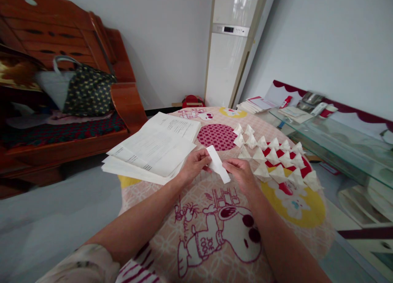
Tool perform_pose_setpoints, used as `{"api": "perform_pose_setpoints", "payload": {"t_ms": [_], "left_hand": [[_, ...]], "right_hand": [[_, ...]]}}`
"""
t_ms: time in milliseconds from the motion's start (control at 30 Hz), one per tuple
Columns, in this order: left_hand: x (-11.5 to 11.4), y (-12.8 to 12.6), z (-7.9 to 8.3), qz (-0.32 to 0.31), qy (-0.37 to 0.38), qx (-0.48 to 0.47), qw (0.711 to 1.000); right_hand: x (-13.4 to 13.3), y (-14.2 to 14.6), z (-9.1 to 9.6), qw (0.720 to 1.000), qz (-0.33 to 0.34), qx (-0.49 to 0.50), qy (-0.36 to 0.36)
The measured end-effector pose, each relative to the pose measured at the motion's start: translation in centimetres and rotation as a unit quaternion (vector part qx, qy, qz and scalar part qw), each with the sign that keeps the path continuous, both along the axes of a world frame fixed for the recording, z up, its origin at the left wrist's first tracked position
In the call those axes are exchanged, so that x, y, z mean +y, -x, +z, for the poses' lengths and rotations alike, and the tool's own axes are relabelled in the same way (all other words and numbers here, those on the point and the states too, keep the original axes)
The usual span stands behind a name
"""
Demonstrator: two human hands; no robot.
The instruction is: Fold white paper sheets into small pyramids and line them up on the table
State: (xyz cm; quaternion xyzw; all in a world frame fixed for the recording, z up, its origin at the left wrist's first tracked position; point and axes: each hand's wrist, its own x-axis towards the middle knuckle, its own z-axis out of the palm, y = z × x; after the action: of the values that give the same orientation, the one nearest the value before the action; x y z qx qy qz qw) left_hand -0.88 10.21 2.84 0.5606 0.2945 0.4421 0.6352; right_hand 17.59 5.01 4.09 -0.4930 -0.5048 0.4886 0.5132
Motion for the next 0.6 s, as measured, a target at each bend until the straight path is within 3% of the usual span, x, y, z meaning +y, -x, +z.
{"api": "perform_pose_setpoints", "payload": {"t_ms": [367, 600], "left_hand": [[-0.23, 0.01, 0.13, -0.019, 0.040, -0.028, 0.999], [-0.10, 0.09, 0.25, -0.066, 0.054, -0.039, 0.996]], "right_hand": [[-0.21, 0.37, -0.24, 0.999, 0.013, 0.027, 0.020], [0.01, 0.14, -0.72, 1.000, -0.001, 0.025, 0.018]]}}
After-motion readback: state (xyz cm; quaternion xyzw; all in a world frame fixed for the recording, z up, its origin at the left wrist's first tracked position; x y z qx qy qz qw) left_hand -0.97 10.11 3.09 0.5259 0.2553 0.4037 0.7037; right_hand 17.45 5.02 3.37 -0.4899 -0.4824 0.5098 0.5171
